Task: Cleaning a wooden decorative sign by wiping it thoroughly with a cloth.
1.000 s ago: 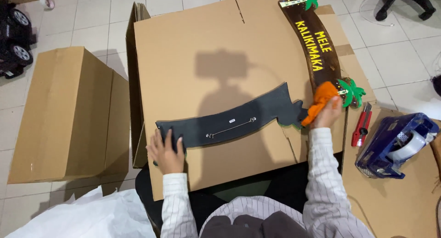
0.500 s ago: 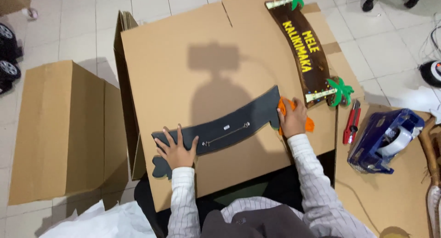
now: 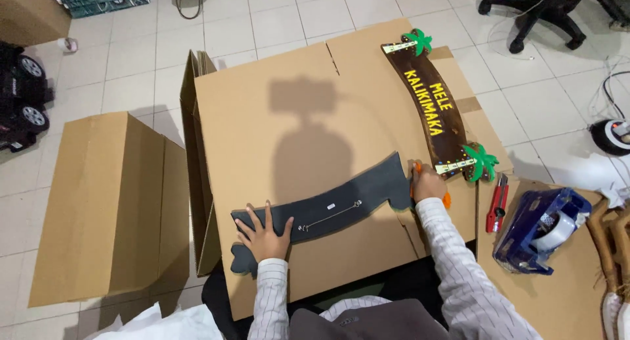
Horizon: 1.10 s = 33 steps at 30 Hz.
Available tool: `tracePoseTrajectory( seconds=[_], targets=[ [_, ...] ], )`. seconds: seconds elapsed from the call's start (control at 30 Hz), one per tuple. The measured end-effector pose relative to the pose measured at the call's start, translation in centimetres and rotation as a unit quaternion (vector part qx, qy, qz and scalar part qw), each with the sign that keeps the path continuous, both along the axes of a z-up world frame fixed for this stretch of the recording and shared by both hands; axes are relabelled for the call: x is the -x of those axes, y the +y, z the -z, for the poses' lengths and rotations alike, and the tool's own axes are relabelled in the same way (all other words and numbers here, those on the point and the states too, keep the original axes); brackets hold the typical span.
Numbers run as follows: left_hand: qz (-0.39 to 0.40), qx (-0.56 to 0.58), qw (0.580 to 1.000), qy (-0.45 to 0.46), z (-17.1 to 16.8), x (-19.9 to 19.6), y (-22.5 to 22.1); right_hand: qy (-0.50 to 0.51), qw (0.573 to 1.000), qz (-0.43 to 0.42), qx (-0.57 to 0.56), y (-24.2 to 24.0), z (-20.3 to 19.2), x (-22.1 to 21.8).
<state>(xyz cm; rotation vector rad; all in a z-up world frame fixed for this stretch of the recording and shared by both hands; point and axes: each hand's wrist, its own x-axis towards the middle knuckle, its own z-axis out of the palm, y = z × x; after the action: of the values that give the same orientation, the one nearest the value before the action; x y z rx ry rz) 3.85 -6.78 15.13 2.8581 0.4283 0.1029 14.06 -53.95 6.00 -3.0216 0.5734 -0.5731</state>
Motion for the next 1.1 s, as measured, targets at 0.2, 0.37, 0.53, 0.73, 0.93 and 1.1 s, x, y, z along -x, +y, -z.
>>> tracePoseTrajectory(
  seconds=[0.2,0.37,0.53,0.73,0.93,1.1],
  targets=[
    [0.005,-0.018,0.999,-0.033,0.6,0.2,-0.1,-0.058,0.953,-0.27,-0.128,7.4,-4.7,3.3],
    [0.014,-0.038,0.999,-0.014,0.2,0.0,0.1,0.074,0.955,-0.262,-0.122,8.8,-10.0,0.6],
    [0.012,-0.024,0.999,0.025,-1.2,-0.5,0.1,-0.021,0.972,-0.225,-0.064,6.2,-3.7,-6.1],
    [0.006,0.004,0.998,0.06,-1.9,-0.7,-0.1,-0.057,0.968,-0.23,-0.085,5.1,-1.5,-9.6],
    [0.003,-0.019,1.0,0.021,-1.5,-0.5,-0.3,-0.086,0.977,-0.161,-0.113,5.2,-0.4,-10.7],
    [0.0,-0.032,0.999,-0.029,-0.9,-0.2,-0.5,-0.053,0.953,-0.268,-0.134,8.2,-5.3,-2.9]
  ],
)
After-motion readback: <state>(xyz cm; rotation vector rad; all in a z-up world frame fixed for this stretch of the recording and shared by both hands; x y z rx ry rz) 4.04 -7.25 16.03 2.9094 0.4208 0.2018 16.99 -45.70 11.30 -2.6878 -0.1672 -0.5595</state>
